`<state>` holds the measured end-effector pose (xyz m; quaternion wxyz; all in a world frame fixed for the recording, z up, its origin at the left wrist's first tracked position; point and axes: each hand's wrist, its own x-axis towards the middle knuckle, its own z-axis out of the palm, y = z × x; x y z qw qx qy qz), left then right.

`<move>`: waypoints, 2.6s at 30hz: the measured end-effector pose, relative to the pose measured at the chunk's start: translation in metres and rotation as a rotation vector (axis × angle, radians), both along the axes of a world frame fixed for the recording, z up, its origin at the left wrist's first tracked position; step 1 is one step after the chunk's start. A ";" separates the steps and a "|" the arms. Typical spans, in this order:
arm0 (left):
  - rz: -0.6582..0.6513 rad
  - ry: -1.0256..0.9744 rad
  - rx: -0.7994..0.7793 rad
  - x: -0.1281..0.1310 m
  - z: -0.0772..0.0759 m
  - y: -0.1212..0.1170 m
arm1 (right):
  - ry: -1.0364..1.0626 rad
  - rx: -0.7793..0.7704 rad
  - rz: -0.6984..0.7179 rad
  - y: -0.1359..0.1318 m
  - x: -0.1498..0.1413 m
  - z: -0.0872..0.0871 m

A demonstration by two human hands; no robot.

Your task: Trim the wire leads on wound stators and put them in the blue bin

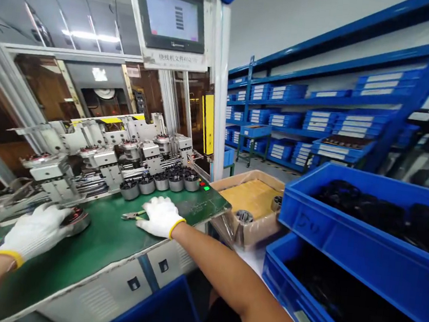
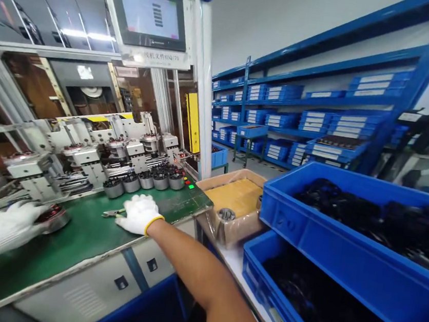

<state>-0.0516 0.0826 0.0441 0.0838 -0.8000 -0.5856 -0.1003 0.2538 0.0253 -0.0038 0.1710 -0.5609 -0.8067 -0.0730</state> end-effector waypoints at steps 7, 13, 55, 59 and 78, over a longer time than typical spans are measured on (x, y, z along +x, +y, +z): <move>-0.086 -0.228 -0.051 0.050 -0.023 -0.078 | -0.053 -0.051 0.040 -0.008 0.021 0.014; -0.296 -0.698 0.017 0.059 -0.048 -0.087 | 0.347 -0.155 0.030 0.002 0.001 0.056; -0.044 -0.225 0.451 0.088 -0.013 -0.114 | -0.361 0.306 0.073 -0.058 -0.042 0.066; -0.169 -0.267 0.301 0.084 -0.011 -0.109 | -0.329 0.328 0.063 -0.057 -0.047 0.063; -0.141 -0.568 0.110 0.086 -0.011 -0.111 | -0.109 0.010 0.168 -0.038 -0.064 0.042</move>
